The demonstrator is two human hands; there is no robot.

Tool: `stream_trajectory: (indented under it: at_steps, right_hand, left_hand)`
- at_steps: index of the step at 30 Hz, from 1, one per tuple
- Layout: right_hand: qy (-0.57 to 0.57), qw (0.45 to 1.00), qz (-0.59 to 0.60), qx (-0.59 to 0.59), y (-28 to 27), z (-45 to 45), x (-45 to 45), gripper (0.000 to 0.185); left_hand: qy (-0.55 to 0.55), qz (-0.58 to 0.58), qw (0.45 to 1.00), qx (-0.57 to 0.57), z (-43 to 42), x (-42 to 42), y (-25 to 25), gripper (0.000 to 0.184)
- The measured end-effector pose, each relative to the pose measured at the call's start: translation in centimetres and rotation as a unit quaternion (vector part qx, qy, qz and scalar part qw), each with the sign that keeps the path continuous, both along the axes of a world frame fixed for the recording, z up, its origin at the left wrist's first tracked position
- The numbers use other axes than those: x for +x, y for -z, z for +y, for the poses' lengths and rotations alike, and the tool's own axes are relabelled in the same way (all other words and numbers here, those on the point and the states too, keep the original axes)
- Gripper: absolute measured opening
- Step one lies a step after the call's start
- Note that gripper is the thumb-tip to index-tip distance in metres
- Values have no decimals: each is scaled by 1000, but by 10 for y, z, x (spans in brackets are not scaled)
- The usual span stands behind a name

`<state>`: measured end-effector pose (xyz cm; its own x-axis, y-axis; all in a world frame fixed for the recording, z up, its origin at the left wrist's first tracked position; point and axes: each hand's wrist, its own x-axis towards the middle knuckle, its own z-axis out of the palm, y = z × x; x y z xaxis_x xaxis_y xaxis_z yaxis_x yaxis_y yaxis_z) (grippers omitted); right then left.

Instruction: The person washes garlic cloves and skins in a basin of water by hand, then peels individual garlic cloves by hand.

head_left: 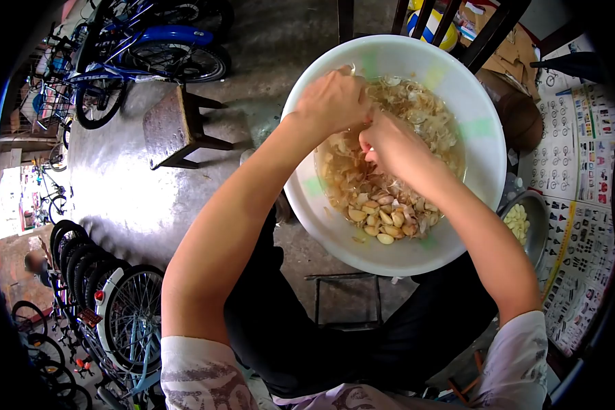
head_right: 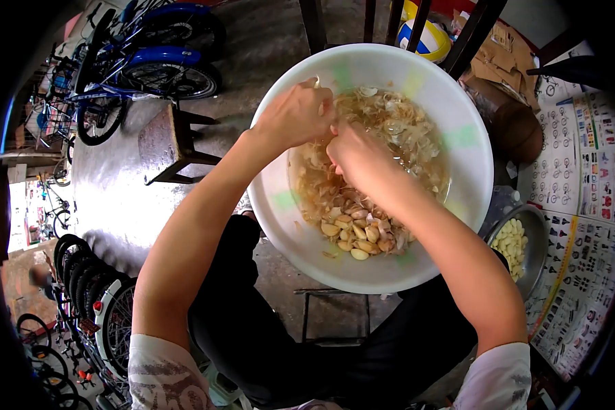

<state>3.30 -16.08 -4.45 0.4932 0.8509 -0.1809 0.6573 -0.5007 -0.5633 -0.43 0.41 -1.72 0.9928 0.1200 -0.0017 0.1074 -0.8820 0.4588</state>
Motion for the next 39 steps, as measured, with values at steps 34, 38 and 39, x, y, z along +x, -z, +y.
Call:
stream_trajectory:
  at_steps: [34, 38, 39]
  right_hand:
    - [185, 975, 115, -47, 22, -64, 99, 15]
    - [205, 965, -135, -95, 8, -50, 70, 8]
    - [207, 964, -134, -96, -4, -46, 60, 8]
  left_hand:
    - [-103, 105, 939, -311, -10, -14, 8, 19]
    - [-176, 119, 775, -595, -28, -30, -4, 23]
    - [-175, 122, 775, -595, -28, -33, -6, 23]
